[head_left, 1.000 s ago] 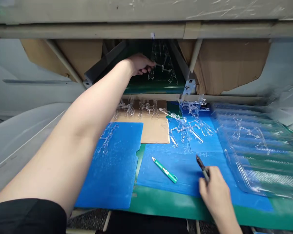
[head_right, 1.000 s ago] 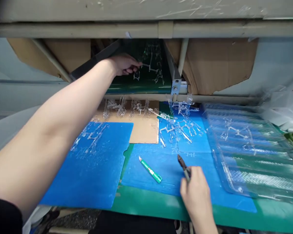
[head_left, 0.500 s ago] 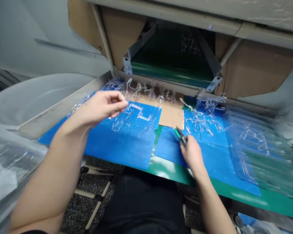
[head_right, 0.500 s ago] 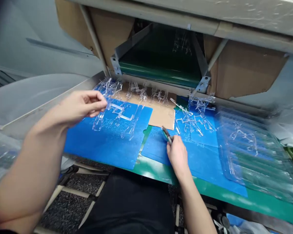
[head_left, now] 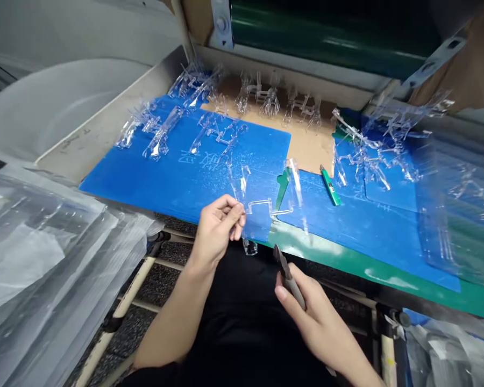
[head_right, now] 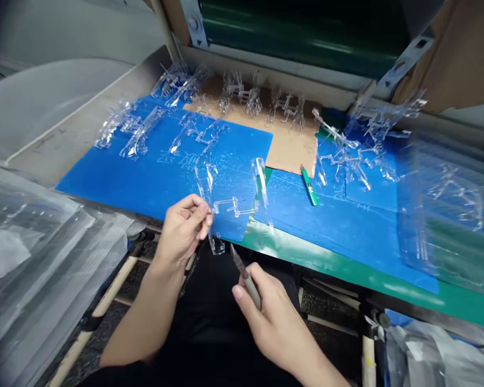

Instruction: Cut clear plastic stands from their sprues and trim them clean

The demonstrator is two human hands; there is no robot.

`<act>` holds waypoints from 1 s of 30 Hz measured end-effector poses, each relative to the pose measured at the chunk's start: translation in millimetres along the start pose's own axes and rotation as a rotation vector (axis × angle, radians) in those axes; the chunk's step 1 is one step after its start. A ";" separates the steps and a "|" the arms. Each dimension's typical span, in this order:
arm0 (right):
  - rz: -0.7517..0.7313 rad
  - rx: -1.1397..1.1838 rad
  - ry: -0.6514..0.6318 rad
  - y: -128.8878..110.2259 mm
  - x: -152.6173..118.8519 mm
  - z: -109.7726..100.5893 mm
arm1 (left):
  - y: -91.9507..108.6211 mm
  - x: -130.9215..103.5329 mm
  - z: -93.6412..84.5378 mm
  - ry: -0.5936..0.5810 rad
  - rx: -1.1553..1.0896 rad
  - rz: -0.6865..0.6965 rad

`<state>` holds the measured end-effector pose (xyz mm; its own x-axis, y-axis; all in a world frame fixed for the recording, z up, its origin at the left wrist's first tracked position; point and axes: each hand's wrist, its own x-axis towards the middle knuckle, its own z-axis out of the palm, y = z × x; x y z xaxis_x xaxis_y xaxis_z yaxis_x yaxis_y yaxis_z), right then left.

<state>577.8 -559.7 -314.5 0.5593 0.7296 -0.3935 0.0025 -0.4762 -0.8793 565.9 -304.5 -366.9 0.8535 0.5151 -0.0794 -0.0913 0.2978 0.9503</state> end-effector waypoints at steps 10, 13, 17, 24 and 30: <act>0.064 0.158 -0.071 20.8 27.5 -7.4 | -18.9 -19.3 34.5 -0.119 -0.026 -0.118; 0.064 0.124 -0.080 20.4 25.2 -12.3 | -20.1 -19.2 37.6 -0.129 -0.006 -0.133; 0.073 0.110 -0.085 22.7 26.7 -18.2 | -19.5 -18.9 43.2 -0.154 0.015 -0.137; 0.081 0.113 -0.069 30.0 29.3 -22.3 | -19.3 -17.3 49.6 -0.141 0.057 -0.154; 0.065 0.115 -0.130 32.7 31.5 -29.2 | -21.2 -14.8 51.9 -0.192 0.024 -0.176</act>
<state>619.7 -566.6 -347.8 0.4436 0.7599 -0.4752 -0.1291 -0.4705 -0.8729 581.9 -360.2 -370.3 0.9371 0.2944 -0.1875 0.0774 0.3486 0.9341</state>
